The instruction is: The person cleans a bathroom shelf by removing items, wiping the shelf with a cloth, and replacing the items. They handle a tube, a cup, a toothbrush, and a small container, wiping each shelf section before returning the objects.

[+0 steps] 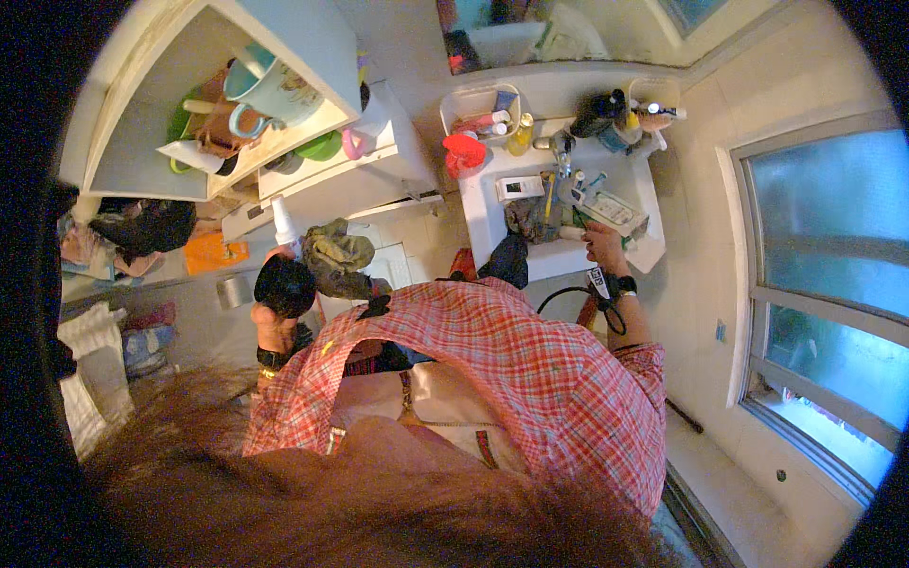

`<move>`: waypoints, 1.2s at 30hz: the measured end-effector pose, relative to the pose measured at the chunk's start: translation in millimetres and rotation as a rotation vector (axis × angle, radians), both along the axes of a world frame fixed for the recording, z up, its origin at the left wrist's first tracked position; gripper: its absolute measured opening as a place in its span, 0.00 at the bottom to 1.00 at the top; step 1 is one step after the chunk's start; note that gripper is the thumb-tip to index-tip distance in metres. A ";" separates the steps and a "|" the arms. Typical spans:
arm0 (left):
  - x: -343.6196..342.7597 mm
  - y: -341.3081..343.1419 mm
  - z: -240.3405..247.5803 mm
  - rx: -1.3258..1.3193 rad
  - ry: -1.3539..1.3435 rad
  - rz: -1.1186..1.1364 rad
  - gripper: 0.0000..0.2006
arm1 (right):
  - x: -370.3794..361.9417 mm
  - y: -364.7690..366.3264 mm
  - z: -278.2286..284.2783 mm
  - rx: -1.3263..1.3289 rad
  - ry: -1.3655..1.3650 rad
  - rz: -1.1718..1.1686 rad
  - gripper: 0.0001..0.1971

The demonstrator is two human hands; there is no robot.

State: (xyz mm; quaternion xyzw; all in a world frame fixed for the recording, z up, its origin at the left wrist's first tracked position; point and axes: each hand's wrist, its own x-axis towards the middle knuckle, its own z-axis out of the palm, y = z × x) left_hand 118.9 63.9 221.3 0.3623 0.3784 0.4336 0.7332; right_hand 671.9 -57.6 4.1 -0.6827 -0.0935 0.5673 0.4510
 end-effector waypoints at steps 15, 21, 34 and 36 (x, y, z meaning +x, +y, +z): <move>44.8 7.4 11.8 0.004 0.019 -0.084 0.48 | -42.8 229.6 1.7 0.448 -0.835 0.412 0.14; 21.3 -5.4 4.4 0.058 0.056 0.017 0.50 | -62.0 273.5 5.0 0.345 -0.893 0.242 0.18; 39.9 22.4 54.7 0.343 -0.318 -0.194 0.49 | -268.3 171.9 251.0 1.136 -0.010 1.183 0.43; 41.6 16.6 73.4 0.437 -0.319 -0.127 0.46 | -289.1 166.4 280.6 1.073 0.152 1.005 0.38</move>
